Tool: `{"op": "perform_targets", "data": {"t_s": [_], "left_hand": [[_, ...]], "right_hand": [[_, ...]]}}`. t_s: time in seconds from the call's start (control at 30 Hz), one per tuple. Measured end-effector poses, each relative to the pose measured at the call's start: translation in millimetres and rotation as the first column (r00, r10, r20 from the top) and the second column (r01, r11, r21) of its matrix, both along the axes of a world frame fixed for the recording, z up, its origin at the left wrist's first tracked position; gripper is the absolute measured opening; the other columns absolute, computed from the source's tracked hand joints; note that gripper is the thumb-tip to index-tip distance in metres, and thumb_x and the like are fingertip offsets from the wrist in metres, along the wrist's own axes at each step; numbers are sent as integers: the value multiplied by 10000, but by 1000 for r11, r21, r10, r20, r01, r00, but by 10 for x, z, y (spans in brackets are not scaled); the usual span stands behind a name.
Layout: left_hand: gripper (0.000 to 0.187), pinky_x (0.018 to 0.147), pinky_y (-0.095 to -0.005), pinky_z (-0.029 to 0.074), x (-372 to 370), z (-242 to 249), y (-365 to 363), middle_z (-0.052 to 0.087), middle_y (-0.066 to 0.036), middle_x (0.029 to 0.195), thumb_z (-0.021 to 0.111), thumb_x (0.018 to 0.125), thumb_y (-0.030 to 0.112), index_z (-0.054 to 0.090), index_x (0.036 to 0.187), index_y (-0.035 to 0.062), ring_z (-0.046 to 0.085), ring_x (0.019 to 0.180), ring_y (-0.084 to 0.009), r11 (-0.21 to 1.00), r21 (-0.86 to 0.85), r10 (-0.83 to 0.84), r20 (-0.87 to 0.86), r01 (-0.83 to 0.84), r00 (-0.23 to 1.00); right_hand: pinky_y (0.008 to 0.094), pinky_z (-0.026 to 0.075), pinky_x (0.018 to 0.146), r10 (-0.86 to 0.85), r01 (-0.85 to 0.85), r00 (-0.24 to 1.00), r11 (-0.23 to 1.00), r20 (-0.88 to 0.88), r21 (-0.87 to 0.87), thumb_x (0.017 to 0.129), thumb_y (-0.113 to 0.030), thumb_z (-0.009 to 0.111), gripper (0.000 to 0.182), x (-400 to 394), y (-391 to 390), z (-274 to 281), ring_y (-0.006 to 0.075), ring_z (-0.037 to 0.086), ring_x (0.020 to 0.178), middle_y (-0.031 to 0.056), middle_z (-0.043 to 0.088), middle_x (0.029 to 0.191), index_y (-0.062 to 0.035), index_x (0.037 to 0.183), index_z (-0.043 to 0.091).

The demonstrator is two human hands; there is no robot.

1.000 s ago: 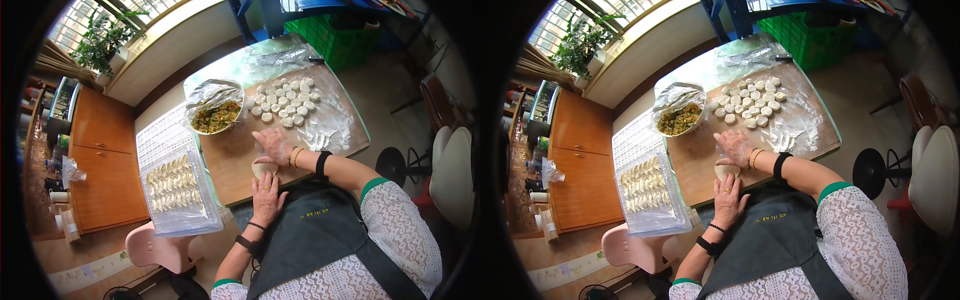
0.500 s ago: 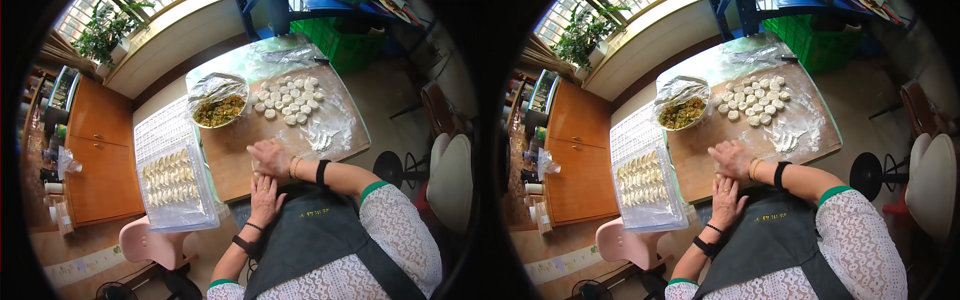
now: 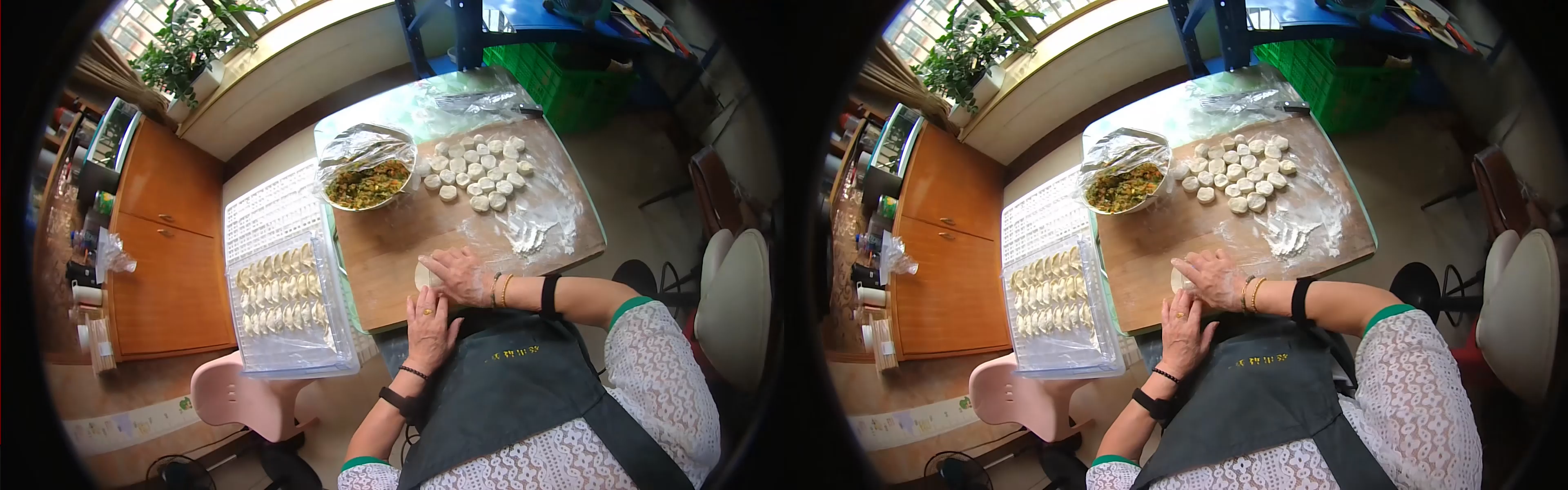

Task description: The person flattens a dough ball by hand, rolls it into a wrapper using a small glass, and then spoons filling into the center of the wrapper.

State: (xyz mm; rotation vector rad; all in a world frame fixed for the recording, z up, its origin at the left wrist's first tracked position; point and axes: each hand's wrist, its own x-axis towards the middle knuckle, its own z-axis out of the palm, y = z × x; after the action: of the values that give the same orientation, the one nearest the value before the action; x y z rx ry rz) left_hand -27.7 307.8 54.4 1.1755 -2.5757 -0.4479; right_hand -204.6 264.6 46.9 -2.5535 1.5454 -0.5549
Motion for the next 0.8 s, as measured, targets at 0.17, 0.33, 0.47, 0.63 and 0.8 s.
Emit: {"op": "perform_targets", "data": {"t_s": [0.17,0.33,0.47,0.63,0.8], "left_hand": [[598,1094,-552,230,8,15,-3,427,-184,1358,676,806,303,468,1277,-1,342,1327,-331,1000,-22,-2,20,2,1000],[615,1094,-558,227,32,29,-129,451,-197,1278,680,801,302,456,1276,-18,369,1266,-360,988,107,107,22,-108,994],[623,1090,-562,231,-35,-4,-204,432,-225,1293,674,807,306,448,1288,-18,340,1291,-387,995,-42,90,29,-88,996],[645,1095,-554,228,-317,23,-230,405,-234,1353,681,801,305,446,1300,-28,324,1321,-395,999,-32,-27,19,27,999],[654,1096,-541,233,-330,30,-87,394,-223,1381,683,797,322,451,1296,-32,307,1340,-382,994,46,-100,71,97,993]], "right_hand": [[422,374,887,-248,251,968,951,-37,179,761,-516,670,798,-110,-397,58,249,486,1129,125,520,1167,-34,1339,405],[408,353,907,-393,380,917,911,61,162,786,-497,652,780,-311,-516,-62,274,492,1121,136,526,1173,-45,1359,377],[411,365,907,-359,337,909,932,210,134,803,-377,677,737,-513,-341,4,285,495,1137,131,531,1199,-80,1395,356],[442,387,874,-153,138,947,988,282,71,826,-338,652,689,-471,-173,230,283,519,1078,116,532,1140,-140,1412,349],[423,396,861,-84,85,995,996,55,-6,804,-363,654,671,-198,-72,98,272,534,1062,113,544,1147,-94,1367,408]]}}
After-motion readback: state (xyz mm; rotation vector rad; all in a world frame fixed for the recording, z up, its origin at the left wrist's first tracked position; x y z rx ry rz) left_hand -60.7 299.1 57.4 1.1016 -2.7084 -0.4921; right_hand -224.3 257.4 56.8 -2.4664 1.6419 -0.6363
